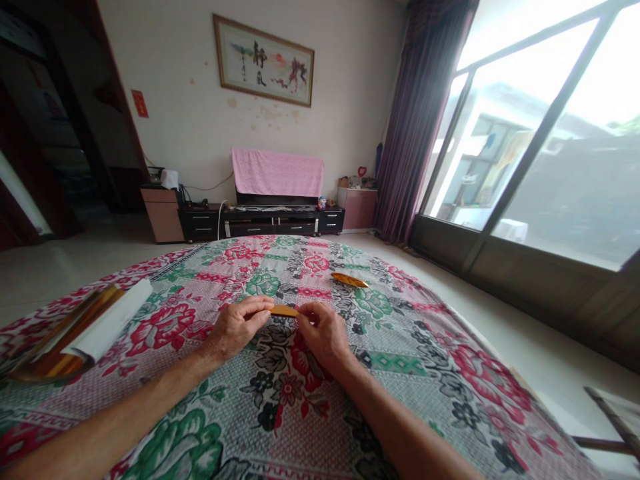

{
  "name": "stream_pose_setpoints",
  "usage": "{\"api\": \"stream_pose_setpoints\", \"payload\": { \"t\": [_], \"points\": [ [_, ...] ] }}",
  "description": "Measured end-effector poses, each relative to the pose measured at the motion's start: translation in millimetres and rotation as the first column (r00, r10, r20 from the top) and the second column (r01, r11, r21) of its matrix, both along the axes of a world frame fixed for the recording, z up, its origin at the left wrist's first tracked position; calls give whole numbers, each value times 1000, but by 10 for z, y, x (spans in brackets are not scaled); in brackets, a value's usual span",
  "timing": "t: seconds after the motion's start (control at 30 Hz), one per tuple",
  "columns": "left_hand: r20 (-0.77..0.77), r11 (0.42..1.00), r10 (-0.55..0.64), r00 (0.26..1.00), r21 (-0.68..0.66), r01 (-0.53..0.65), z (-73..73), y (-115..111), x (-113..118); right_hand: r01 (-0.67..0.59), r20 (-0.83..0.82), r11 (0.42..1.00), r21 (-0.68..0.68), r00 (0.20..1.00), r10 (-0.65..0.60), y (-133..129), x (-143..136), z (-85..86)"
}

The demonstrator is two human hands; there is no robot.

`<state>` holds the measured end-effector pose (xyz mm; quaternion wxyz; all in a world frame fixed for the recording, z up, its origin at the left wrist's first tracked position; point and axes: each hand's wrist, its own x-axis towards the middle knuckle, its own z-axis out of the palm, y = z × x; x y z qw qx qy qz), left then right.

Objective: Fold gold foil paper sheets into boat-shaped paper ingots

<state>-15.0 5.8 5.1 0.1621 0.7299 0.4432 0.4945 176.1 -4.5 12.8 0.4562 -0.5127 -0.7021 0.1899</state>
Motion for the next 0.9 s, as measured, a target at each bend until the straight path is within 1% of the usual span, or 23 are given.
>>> {"api": "stream_pose_setpoints", "payload": {
  "t": [0.17,0.33,0.53,0.67,0.73,0.8,0.9],
  "points": [
    [-12,1000,4,1000,-8,-4,10,-30,18,17,-19,1000,-15,1000,-17,17,-15,-32],
    [-44,1000,6,999,6,-6,36,-67,38,44,3,999,-9,999,-44,-15,-18,0],
    [-28,1000,23,999,-9,-23,28,-59,34,-19,21,999,43,1000,18,-69,-44,40],
    [-36,1000,12,999,12,-12,15,-55,33,-15,-8,998,60,1000,16,-48,-37,2],
    [-38,1000,9,999,28,-8,16,-58,37,-25,-54,999,47,998,28,-24,-28,-33],
    [-35,999,9,999,40,-7,21,-63,43,-79,-138,997,-11,988,77,3,-21,-69],
    [-27,999,5,1000,45,-4,25,-70,53,-218,-277,970,-103,943,183,41,-17,-99]
  ]
}}
